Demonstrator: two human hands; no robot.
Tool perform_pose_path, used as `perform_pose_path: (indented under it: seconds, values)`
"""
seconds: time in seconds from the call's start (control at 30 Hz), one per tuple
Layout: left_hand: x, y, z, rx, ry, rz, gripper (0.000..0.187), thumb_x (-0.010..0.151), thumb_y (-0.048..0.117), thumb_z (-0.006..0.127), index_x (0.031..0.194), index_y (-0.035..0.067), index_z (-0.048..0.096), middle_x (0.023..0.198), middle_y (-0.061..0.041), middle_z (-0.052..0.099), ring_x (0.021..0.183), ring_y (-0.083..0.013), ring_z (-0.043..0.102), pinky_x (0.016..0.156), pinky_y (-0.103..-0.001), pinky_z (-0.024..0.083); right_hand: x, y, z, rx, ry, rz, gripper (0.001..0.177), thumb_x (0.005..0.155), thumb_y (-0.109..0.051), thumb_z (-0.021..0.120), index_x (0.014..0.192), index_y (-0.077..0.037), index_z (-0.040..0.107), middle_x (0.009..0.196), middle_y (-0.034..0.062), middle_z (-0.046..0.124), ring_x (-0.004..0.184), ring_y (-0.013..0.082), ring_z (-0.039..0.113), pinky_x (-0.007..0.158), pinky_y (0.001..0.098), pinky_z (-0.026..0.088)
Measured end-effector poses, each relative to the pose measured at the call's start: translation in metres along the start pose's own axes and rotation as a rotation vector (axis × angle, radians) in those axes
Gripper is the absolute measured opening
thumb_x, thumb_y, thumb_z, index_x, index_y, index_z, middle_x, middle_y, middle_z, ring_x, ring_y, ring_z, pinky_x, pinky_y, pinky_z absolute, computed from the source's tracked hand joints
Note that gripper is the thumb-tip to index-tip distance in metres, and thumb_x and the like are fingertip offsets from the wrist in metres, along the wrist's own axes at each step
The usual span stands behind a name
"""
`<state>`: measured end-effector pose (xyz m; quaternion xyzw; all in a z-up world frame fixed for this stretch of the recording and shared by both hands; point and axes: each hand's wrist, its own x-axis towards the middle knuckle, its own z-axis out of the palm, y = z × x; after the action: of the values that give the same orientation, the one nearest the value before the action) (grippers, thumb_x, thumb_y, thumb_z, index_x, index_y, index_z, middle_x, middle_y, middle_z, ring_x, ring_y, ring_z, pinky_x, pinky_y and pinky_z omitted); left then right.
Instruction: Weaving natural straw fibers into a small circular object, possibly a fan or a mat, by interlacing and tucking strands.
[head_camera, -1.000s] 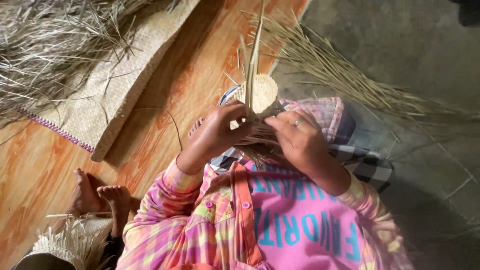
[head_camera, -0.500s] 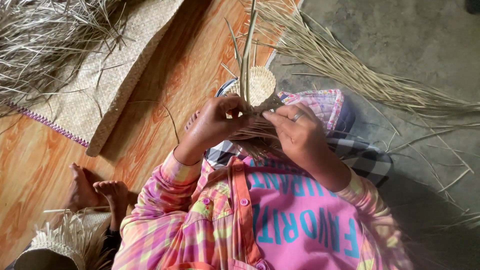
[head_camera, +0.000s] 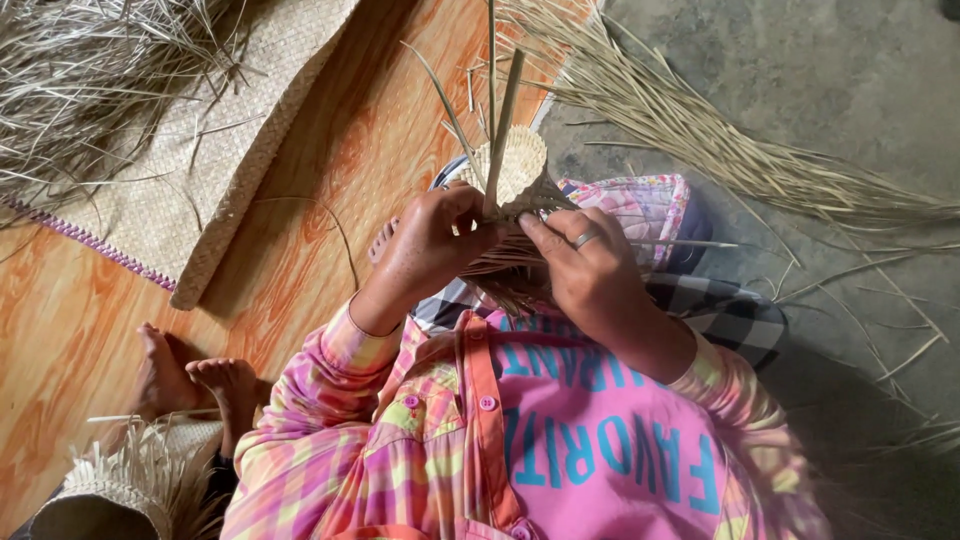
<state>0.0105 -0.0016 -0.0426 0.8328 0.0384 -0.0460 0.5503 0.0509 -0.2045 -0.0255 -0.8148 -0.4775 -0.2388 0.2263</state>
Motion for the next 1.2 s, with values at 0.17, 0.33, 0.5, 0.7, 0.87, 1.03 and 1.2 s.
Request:
perform_pose_path:
  seconds: [0.17, 0.33, 0.5, 0.7, 0.87, 1.03, 1.2]
  values:
    - [0.003, -0.001, 0.007, 0.206, 0.074, 0.211, 0.015, 0.077, 0.015, 0.077, 0.084, 0.012, 0.065, 0.074, -0.004, 0.058, 0.073, -0.0263, 0.064, 0.068, -0.042, 0.052, 0.004, -0.002, -0.002, -0.083, -0.023, -0.039, 0.013, 0.096, -0.002, 0.061, 0.096, -0.003, 0.074, 0.086, 0.0125, 0.056, 0.074, 0.0295, 0.058, 0.060, 0.0391, 0.047]
    - [0.011, -0.012, 0.011, 0.209, 0.039, 0.186, 0.017, 0.074, 0.023, 0.078, 0.076, 0.016, 0.063, 0.071, -0.001, 0.054, 0.070, -0.0251, 0.062, 0.065, -0.036, 0.052, -0.007, 0.011, 0.016, 0.059, 0.017, -0.037, 0.013, 0.096, -0.001, 0.061, 0.093, -0.003, 0.073, 0.090, 0.0126, 0.060, 0.079, 0.0305, 0.063, 0.066, 0.0409, 0.052]
    - [0.022, -0.048, 0.015, -0.077, -0.193, 0.087, 0.026, 0.076, 0.030, 0.081, 0.077, 0.011, 0.064, 0.065, -0.004, 0.052, 0.067, -0.0205, 0.057, 0.067, -0.034, 0.047, -0.026, 0.023, 0.031, 0.526, 0.066, 0.208, 0.016, 0.094, 0.003, 0.065, 0.092, -0.005, 0.078, 0.084, 0.0095, 0.067, 0.074, 0.0316, 0.068, 0.070, 0.0396, 0.056]
    - [0.018, -0.028, -0.005, -0.359, -0.085, 0.173, 0.033, 0.082, 0.019, 0.085, 0.109, 0.007, 0.071, 0.093, -0.006, 0.067, 0.087, -0.0179, 0.070, 0.087, -0.036, 0.057, -0.027, 0.029, 0.028, 0.526, 0.048, 0.391, 0.007, 0.090, -0.004, 0.078, 0.097, -0.007, 0.077, 0.085, 0.0094, 0.071, 0.077, 0.0294, 0.071, 0.070, 0.0411, 0.057]
    - [0.023, -0.007, -0.025, -0.308, 0.047, 0.450, 0.018, 0.092, -0.001, 0.074, 0.109, -0.001, 0.069, 0.104, -0.014, 0.064, 0.097, -0.0258, 0.068, 0.088, -0.037, 0.057, -0.028, 0.029, 0.025, 0.492, 0.024, 0.457, 0.009, 0.092, -0.006, 0.077, 0.099, -0.010, 0.077, 0.088, 0.0069, 0.072, 0.081, 0.0279, 0.072, 0.073, 0.0394, 0.058]
    - [0.030, 0.020, -0.022, -0.061, 0.084, 0.605, 0.019, 0.087, 0.006, 0.083, 0.100, -0.001, 0.071, 0.100, -0.017, 0.068, 0.091, -0.0327, 0.070, 0.082, -0.042, 0.058, -0.026, 0.026, 0.029, 0.507, -0.007, 0.463, 0.015, 0.090, -0.001, 0.075, 0.101, -0.012, 0.076, 0.091, 0.0072, 0.072, 0.085, 0.0306, 0.072, 0.074, 0.0416, 0.059]
    - [0.028, 0.055, -0.020, -0.189, 0.092, 0.693, 0.014, 0.097, 0.002, 0.070, 0.110, 0.003, 0.073, 0.095, -0.013, 0.072, 0.087, -0.0302, 0.073, 0.081, -0.040, 0.060, -0.025, 0.024, 0.032, 0.511, 0.049, 0.401, 0.006, 0.095, -0.007, 0.070, 0.099, -0.006, 0.075, 0.091, 0.0134, 0.070, 0.085, 0.0374, 0.070, 0.069, 0.0467, 0.056]
